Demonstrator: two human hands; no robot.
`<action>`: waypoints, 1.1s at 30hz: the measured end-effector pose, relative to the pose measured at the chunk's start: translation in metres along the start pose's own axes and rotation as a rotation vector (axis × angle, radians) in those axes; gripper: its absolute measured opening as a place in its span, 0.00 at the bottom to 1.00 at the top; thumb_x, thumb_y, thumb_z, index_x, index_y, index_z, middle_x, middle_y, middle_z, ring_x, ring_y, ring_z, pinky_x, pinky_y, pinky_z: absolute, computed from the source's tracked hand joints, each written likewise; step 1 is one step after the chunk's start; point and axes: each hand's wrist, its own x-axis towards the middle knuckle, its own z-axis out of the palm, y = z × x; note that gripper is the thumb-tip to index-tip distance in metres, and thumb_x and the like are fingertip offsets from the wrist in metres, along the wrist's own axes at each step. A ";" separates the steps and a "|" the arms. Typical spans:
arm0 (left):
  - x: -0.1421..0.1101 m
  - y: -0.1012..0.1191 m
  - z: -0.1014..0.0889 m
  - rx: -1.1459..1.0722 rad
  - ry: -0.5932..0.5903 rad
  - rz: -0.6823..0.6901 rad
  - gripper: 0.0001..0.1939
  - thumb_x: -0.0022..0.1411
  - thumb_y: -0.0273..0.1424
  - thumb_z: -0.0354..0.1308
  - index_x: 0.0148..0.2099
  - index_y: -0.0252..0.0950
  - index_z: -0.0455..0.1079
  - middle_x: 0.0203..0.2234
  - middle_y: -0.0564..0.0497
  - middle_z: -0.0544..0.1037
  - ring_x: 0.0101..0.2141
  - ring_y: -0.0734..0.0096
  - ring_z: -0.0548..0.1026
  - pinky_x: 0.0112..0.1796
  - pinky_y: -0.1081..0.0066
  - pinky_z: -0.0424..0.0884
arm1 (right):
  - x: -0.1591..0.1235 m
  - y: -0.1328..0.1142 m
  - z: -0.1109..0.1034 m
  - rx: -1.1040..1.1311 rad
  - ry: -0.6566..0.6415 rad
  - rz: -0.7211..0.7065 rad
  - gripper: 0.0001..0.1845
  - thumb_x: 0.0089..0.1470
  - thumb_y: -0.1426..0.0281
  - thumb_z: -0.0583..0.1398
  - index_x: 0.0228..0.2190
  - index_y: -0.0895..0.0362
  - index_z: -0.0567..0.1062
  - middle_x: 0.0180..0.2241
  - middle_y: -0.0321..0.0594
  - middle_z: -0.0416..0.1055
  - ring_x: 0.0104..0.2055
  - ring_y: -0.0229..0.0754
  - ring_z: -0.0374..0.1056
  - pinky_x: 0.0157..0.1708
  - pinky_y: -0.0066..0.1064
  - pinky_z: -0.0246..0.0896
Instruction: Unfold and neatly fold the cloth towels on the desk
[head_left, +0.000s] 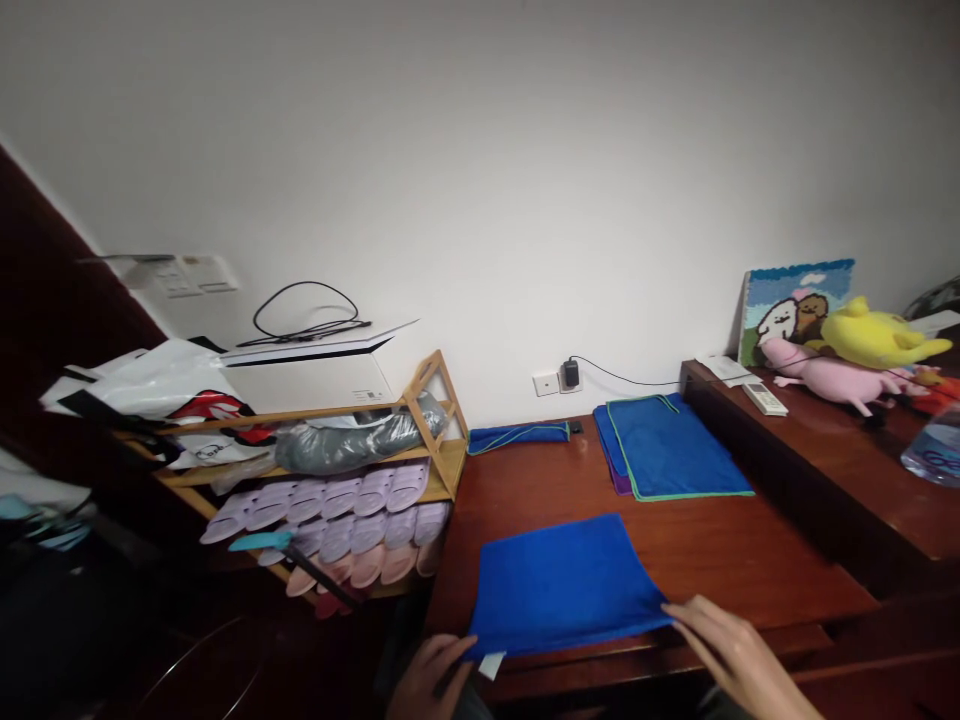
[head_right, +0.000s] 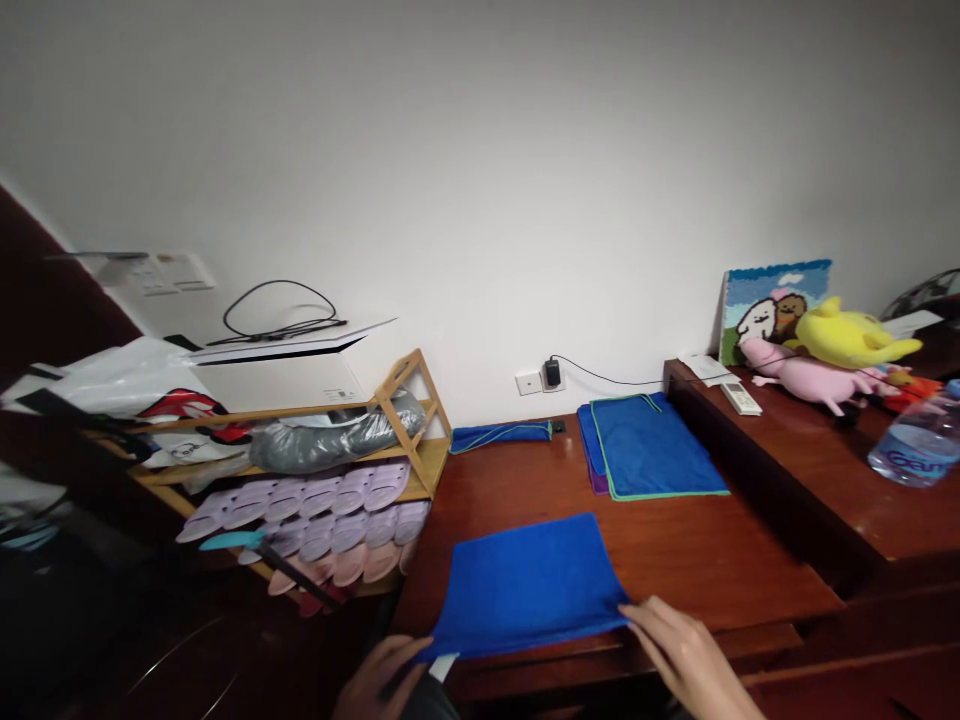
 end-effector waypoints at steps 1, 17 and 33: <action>0.014 0.013 -0.013 -0.054 -0.007 -0.013 0.17 0.69 0.52 0.55 0.45 0.56 0.84 0.37 0.52 0.86 0.37 0.60 0.85 0.40 0.66 0.85 | 0.006 -0.004 -0.019 0.016 0.031 -0.012 0.18 0.68 0.64 0.58 0.55 0.39 0.80 0.46 0.39 0.83 0.46 0.50 0.81 0.46 0.36 0.79; 0.314 0.152 0.045 -0.455 -0.174 0.060 0.23 0.59 0.50 0.69 0.41 0.34 0.83 0.32 0.45 0.87 0.30 0.63 0.82 0.33 0.67 0.78 | 0.177 0.085 -0.203 -0.033 0.261 0.255 0.19 0.59 0.52 0.62 0.40 0.51 0.84 0.40 0.44 0.85 0.42 0.51 0.80 0.47 0.40 0.75; 0.317 0.181 0.204 -0.190 -0.251 0.102 0.14 0.65 0.26 0.63 0.52 0.37 0.81 0.40 0.44 0.87 0.40 0.62 0.85 0.44 0.65 0.80 | 0.193 0.180 -0.146 -0.392 0.473 0.685 0.19 0.57 0.75 0.53 0.43 0.60 0.82 0.50 0.54 0.80 0.45 0.48 0.78 0.47 0.38 0.70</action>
